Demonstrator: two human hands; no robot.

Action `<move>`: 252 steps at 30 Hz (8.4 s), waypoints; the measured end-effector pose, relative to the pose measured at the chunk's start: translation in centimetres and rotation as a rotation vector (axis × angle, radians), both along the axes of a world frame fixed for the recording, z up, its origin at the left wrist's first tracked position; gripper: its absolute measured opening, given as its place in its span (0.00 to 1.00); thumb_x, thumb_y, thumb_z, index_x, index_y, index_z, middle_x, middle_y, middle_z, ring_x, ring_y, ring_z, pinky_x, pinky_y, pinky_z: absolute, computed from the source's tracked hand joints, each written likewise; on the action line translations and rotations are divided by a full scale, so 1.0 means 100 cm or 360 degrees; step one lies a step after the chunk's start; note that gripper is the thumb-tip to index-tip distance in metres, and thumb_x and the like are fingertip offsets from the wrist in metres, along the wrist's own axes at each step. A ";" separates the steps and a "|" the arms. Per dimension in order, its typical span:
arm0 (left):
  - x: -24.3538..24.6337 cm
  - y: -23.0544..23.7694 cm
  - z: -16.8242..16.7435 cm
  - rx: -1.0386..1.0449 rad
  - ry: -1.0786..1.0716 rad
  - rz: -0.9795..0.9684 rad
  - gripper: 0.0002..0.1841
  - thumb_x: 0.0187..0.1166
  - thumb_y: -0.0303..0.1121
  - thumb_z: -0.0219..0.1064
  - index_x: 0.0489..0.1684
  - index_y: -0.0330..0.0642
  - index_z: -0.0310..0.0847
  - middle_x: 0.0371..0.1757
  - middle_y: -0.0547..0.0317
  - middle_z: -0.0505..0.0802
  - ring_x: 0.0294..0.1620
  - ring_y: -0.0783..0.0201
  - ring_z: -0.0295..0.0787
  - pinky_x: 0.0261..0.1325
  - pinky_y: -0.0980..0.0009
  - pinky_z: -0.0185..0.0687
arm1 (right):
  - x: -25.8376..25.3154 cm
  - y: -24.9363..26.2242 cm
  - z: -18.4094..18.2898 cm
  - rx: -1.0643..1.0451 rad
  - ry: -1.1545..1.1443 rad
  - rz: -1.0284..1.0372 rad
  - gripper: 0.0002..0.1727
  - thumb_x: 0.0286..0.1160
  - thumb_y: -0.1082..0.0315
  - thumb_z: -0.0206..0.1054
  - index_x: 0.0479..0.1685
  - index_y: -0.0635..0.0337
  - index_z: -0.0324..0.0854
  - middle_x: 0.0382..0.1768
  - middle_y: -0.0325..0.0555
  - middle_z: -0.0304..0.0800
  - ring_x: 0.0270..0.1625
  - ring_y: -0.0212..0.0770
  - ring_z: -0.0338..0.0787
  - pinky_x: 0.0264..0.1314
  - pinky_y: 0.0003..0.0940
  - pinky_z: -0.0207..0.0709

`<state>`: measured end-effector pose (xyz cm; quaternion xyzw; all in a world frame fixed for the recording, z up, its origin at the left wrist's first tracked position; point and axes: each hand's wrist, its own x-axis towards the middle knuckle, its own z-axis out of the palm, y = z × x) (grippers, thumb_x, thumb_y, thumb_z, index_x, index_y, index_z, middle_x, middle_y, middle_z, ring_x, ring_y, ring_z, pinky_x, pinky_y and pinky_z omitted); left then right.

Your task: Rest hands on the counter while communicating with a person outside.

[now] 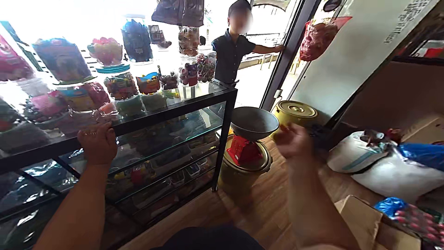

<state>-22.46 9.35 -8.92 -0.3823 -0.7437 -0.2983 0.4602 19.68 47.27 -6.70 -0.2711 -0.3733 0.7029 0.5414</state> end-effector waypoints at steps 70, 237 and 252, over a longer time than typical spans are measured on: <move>-0.009 -0.001 -0.009 -0.0166 0.0102 0.0170 0.21 0.88 0.40 0.49 0.63 0.38 0.83 0.68 0.40 0.90 0.73 0.40 0.83 0.80 0.40 0.60 | -0.347 -0.107 0.083 0.1849 -0.2465 0.0828 0.38 0.90 0.35 0.38 0.94 0.41 0.59 0.94 0.53 0.53 0.96 0.62 0.45 0.89 0.77 0.33; -0.003 0.001 -0.006 -0.0156 0.0144 0.0220 0.19 0.82 0.36 0.55 0.62 0.36 0.83 0.65 0.38 0.90 0.71 0.36 0.83 0.77 0.38 0.62 | -0.342 -0.107 0.075 0.1883 -0.2329 0.0680 0.34 0.90 0.38 0.41 0.88 0.39 0.70 0.89 0.52 0.66 0.92 0.60 0.57 0.88 0.74 0.42; -0.004 0.001 -0.008 -0.0155 0.0147 0.0224 0.20 0.76 0.28 0.52 0.63 0.36 0.82 0.66 0.38 0.90 0.71 0.37 0.83 0.77 0.39 0.61 | -0.340 -0.108 0.075 0.1900 -0.2322 0.0667 0.33 0.90 0.39 0.42 0.87 0.40 0.71 0.88 0.50 0.68 0.92 0.58 0.58 0.87 0.72 0.45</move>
